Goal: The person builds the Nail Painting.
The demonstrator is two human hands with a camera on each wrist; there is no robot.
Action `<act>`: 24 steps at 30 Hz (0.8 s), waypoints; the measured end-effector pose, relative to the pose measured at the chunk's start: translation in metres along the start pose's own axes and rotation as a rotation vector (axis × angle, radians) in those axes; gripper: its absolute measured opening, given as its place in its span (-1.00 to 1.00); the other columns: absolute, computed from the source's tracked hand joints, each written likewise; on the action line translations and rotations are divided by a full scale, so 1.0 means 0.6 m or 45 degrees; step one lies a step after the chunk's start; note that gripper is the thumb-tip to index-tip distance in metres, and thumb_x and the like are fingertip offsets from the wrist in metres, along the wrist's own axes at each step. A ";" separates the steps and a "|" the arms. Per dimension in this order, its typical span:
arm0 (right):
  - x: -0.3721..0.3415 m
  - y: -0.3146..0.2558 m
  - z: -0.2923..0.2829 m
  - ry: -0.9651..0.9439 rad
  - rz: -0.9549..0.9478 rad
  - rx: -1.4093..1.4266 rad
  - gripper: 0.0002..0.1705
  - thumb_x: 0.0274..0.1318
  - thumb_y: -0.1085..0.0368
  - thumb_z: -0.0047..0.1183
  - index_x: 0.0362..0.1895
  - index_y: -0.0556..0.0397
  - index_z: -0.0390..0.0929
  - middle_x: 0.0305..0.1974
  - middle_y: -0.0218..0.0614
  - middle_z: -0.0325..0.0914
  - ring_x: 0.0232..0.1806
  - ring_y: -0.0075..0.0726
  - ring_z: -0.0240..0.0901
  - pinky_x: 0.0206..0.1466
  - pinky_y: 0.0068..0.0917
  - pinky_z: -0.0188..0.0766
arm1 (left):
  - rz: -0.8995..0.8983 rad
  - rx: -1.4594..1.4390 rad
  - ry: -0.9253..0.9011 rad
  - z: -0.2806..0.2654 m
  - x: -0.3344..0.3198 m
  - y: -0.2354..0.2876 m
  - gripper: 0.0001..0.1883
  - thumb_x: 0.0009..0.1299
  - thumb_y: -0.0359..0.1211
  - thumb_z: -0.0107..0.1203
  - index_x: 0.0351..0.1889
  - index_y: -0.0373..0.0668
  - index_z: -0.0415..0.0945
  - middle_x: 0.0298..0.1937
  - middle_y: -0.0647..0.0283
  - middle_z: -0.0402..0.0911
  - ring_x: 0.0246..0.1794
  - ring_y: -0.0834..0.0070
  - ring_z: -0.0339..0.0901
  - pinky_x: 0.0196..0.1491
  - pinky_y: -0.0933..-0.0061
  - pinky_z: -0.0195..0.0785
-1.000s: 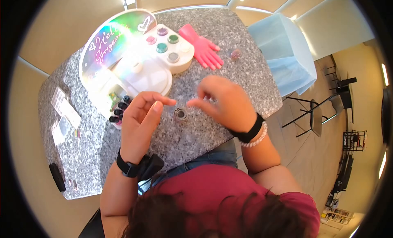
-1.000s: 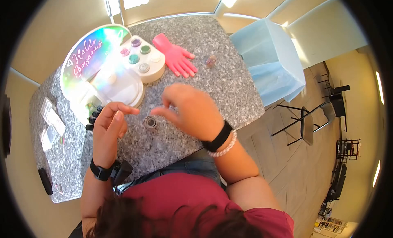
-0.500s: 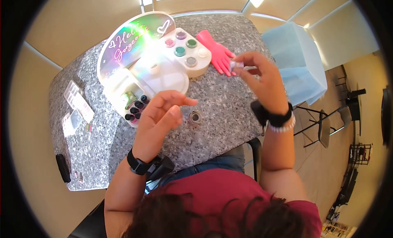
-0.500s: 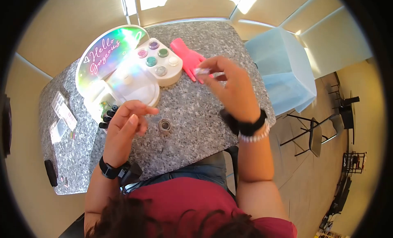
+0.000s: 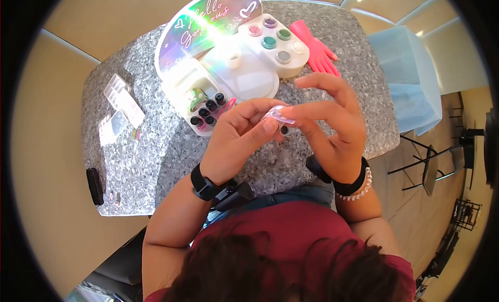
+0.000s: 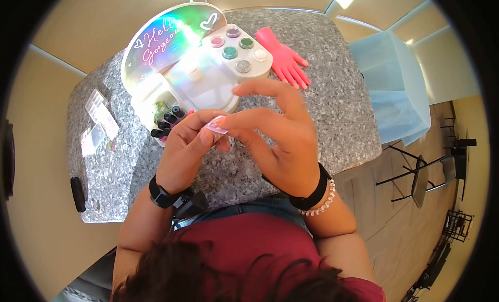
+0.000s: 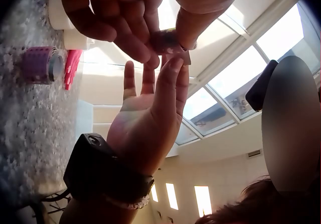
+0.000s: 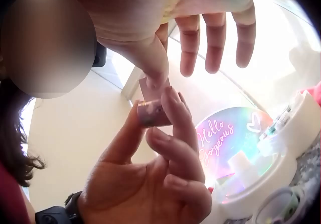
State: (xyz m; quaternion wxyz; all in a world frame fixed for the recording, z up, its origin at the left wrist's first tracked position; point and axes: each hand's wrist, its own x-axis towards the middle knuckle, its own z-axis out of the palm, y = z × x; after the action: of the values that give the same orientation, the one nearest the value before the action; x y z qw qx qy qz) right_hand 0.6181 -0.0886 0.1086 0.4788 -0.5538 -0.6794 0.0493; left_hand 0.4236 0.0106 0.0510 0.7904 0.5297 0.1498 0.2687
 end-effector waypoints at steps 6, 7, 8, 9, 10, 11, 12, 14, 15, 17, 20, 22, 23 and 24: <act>-0.009 -0.006 -0.019 0.100 -0.038 -0.112 -0.72 0.16 0.53 0.43 -0.09 -0.10 0.89 0.17 -0.14 0.67 0.21 -0.07 0.64 0.28 -0.20 0.55 | 0.003 -0.093 0.045 -0.004 0.000 0.000 -0.32 0.72 0.11 0.22 0.49 -0.28 0.52 0.26 0.17 0.77 0.21 0.48 0.71 0.31 0.30 0.55; -0.012 -0.004 -0.019 0.095 -0.055 -0.103 -0.74 0.13 0.52 0.45 -0.11 -0.09 0.88 0.17 -0.14 0.67 0.20 -0.08 0.64 0.27 -0.20 0.55 | 0.002 -0.090 0.050 -0.004 0.000 0.001 -0.32 0.72 0.11 0.22 0.49 -0.28 0.52 0.26 0.17 0.77 0.21 0.48 0.71 0.31 0.30 0.55; -0.015 -0.002 -0.019 0.090 -0.072 -0.094 -0.75 0.11 0.50 0.46 -0.13 -0.08 0.87 0.16 -0.14 0.66 0.19 -0.08 0.63 0.26 -0.20 0.55 | 0.037 -0.109 0.063 -0.003 0.000 0.001 -0.32 0.72 0.11 0.22 0.49 -0.28 0.52 0.27 0.14 0.77 0.25 0.44 0.71 0.36 0.26 0.54; -0.016 -0.001 -0.021 0.089 -0.068 -0.088 -0.75 0.11 0.50 0.46 -0.13 -0.08 0.87 0.16 -0.14 0.66 0.19 -0.08 0.63 0.26 -0.20 0.55 | 0.070 -0.129 0.075 -0.002 -0.001 0.001 -0.33 0.72 0.11 0.21 0.48 -0.29 0.51 0.28 0.11 0.77 0.30 0.41 0.71 0.40 0.23 0.53; -0.017 0.000 -0.023 0.069 -0.086 -0.091 -0.76 0.08 0.48 0.47 -0.15 -0.07 0.86 0.17 -0.15 0.66 0.20 -0.04 0.61 0.28 -0.16 0.53 | 0.066 -0.128 0.079 -0.002 -0.001 0.002 -0.33 0.72 0.11 0.21 0.48 -0.29 0.51 0.28 0.11 0.77 0.30 0.41 0.71 0.40 0.23 0.53; -0.017 0.001 -0.024 0.048 -0.105 -0.095 -0.77 0.05 0.45 0.49 -0.17 -0.07 0.84 0.17 -0.16 0.65 0.21 0.01 0.59 0.31 -0.12 0.52 | 0.090 -0.147 0.088 -0.001 -0.002 0.003 -0.31 0.71 0.13 0.23 0.47 -0.28 0.52 0.29 0.09 0.77 0.33 0.38 0.70 0.42 0.20 0.53; -0.016 -0.001 -0.018 0.043 -0.106 -0.095 -0.77 0.05 0.45 0.49 -0.17 -0.07 0.84 0.17 -0.16 0.65 0.21 0.01 0.59 0.31 -0.12 0.52 | 0.118 -0.169 0.096 0.001 -0.001 0.002 -0.30 0.69 0.15 0.24 0.46 -0.28 0.52 0.30 0.07 0.77 0.36 0.35 0.70 0.44 0.18 0.53; -0.001 -0.002 -0.009 -0.166 -0.198 -0.174 -0.75 0.02 0.40 0.48 -0.16 -0.09 0.83 0.20 -0.18 0.65 0.29 0.13 0.54 0.39 -0.04 0.46 | 0.115 -0.151 0.098 -0.002 -0.002 -0.004 -0.31 0.68 0.13 0.27 0.45 -0.27 0.53 0.30 0.07 0.77 0.35 0.35 0.71 0.43 0.19 0.54; -0.008 0.002 0.003 -0.180 -0.184 -0.177 -0.76 0.01 0.40 0.46 -0.17 -0.11 0.83 0.32 -0.14 0.65 0.39 0.23 0.49 0.49 0.03 0.39 | 0.081 -0.120 0.111 0.001 -0.003 -0.010 -0.32 0.67 0.12 0.30 0.45 -0.26 0.53 0.29 0.07 0.77 0.34 0.35 0.71 0.41 0.20 0.55; -0.011 0.000 0.021 -0.113 -0.195 -0.241 -0.75 0.00 0.41 0.44 -0.18 -0.11 0.83 0.39 -0.10 0.63 0.42 0.24 0.48 0.51 0.03 0.39 | 0.086 -0.180 0.068 0.006 -0.002 -0.014 -0.44 0.68 -0.07 0.31 0.44 -0.27 0.55 0.28 0.07 0.78 0.31 0.39 0.71 0.39 0.26 0.58; -0.009 -0.008 0.029 -0.064 -0.184 -0.282 -0.75 -0.02 0.45 0.42 -0.20 -0.11 0.82 0.49 -0.03 0.58 0.45 0.26 0.47 0.54 0.03 0.38 | 0.053 -0.205 0.094 0.000 -0.006 -0.006 -0.55 0.63 -0.33 0.40 0.40 -0.26 0.62 0.24 0.09 0.80 0.25 0.46 0.72 0.32 0.33 0.62; -0.006 -0.009 0.023 -0.083 -0.169 -0.286 -0.75 -0.03 0.46 0.41 -0.22 -0.10 0.82 0.52 0.00 0.57 0.45 0.26 0.48 0.54 0.03 0.38 | 0.021 -0.074 0.111 -0.007 -0.004 0.004 -0.56 0.54 -0.37 0.48 0.33 -0.25 0.69 0.21 0.16 0.81 0.20 0.53 0.72 0.27 0.38 0.63; -0.005 -0.004 0.008 -0.143 -0.195 -0.231 -0.76 -0.03 0.47 0.40 -0.22 -0.09 0.81 0.47 -0.02 0.61 0.43 0.24 0.51 0.52 0.02 0.41 | 0.023 -0.067 0.117 -0.008 -0.003 0.008 -0.56 0.54 -0.37 0.48 0.33 -0.25 0.69 0.21 0.16 0.81 0.20 0.53 0.72 0.27 0.38 0.63; -0.006 0.002 -0.004 -0.202 -0.222 -0.178 -0.76 -0.03 0.48 0.39 -0.22 -0.08 0.80 0.41 -0.04 0.65 0.40 0.23 0.53 0.50 0.00 0.44 | 0.050 0.103 0.155 -0.006 -0.001 0.012 -0.57 0.50 -0.32 0.52 0.28 -0.24 0.74 0.14 0.19 0.83 0.16 0.53 0.74 0.27 0.39 0.62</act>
State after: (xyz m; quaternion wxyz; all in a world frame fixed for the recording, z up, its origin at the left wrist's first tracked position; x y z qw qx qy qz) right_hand 0.6204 -0.0924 0.1073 0.3862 -0.5192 -0.7624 0.0035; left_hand 0.4189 0.0151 0.0563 0.7524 0.5467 0.1981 0.3096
